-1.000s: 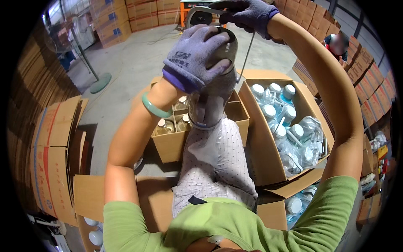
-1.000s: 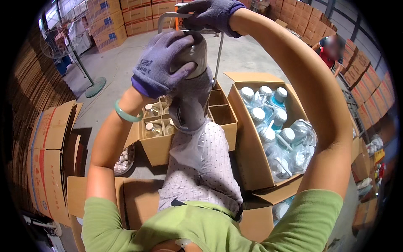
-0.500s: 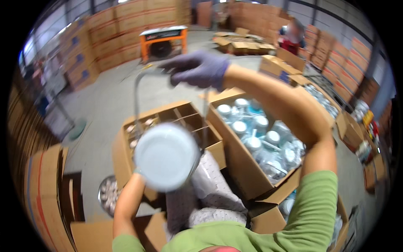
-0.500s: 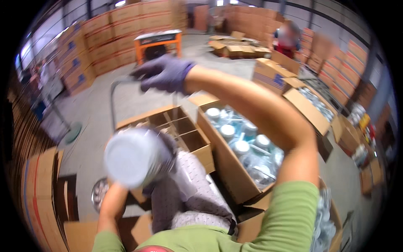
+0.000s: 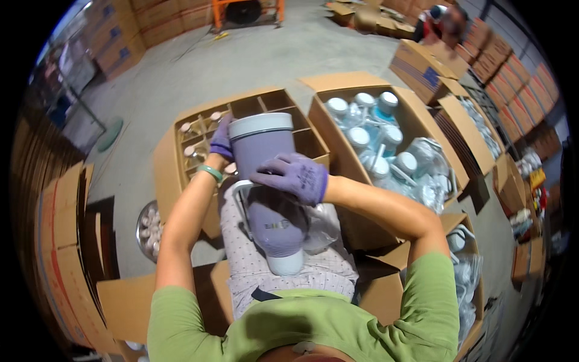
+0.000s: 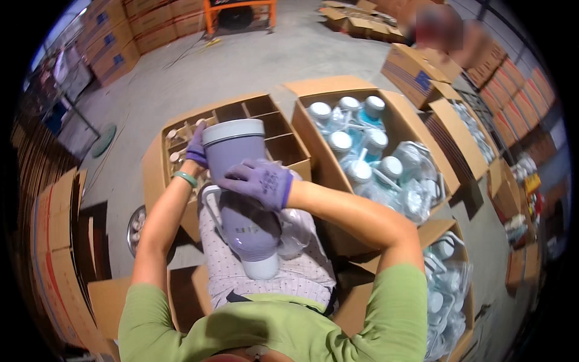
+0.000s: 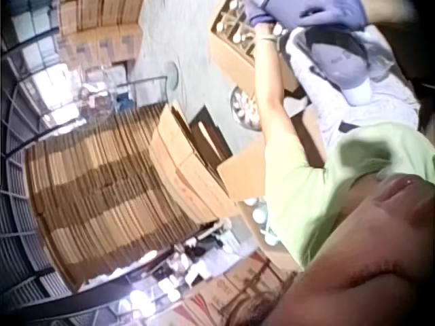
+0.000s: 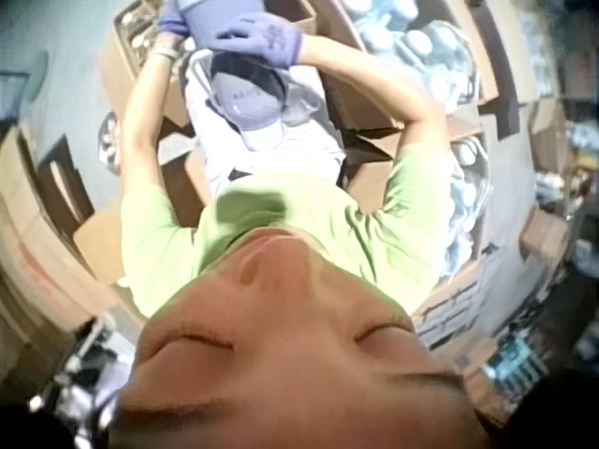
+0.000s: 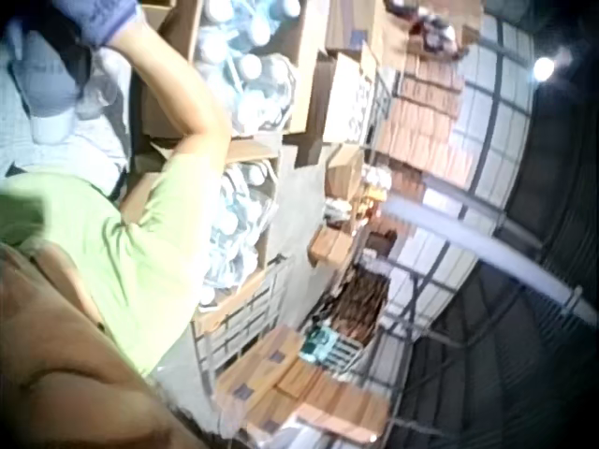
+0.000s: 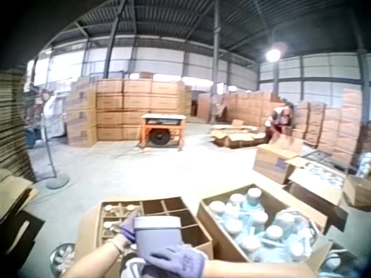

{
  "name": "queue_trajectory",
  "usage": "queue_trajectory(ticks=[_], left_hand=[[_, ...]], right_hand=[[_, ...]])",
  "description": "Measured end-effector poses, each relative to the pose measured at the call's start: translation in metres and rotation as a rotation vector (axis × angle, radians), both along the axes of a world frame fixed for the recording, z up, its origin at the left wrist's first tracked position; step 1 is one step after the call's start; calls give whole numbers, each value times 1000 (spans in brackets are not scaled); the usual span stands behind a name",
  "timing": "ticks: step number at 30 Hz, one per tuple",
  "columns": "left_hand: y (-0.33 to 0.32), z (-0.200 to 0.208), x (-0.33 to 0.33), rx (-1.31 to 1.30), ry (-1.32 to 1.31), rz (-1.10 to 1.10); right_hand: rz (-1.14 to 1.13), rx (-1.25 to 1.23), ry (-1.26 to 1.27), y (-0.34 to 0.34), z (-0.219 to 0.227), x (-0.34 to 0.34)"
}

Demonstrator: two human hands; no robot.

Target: The person sits on the floor and assembles plastic containers by inserting a metal bowl into the base and screwing on a lid. They handle multiple containers of different colors, including purple and teal, and place the finished units into a cardboard box.

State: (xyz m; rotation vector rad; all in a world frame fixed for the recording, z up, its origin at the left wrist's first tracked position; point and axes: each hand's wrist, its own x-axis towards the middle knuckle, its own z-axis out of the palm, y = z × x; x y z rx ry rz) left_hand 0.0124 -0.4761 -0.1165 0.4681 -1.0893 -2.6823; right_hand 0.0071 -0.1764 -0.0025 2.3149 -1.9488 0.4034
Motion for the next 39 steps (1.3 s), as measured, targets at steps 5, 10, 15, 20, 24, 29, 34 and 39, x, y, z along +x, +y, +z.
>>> queue_trajectory(ticks=[5, 10, 15, 20, 24, 29, 34, 39], left_hand=[[26, 32, 24, -275, 2, 105], [40, 51, 52, -637, 285, 250], [64, 149, 73, -1562, -3, 35], [29, 99, 72, -1109, -16, 366], [46, 101, 69, -1481, 533, 225], [46, 87, 62, -949, 241, -109], [26, 125, 25, -1688, 395, -16], [10, 89, -20, -1034, 195, 195]], right_hand=[[-282, -470, -116, -46, 41, -32], [-28, -377, -395, -66, 65, -50], [-134, -225, -907, -61, -54, -140], [-212, -256, -1132, -65, 9, -100], [-353, -230, -960, -71, -72, -147], [-263, -277, -1025, -78, -40, -142], [-168, -377, -1722, -85, -60, -151], [-559, -655, -708, -86, -131, -210]])
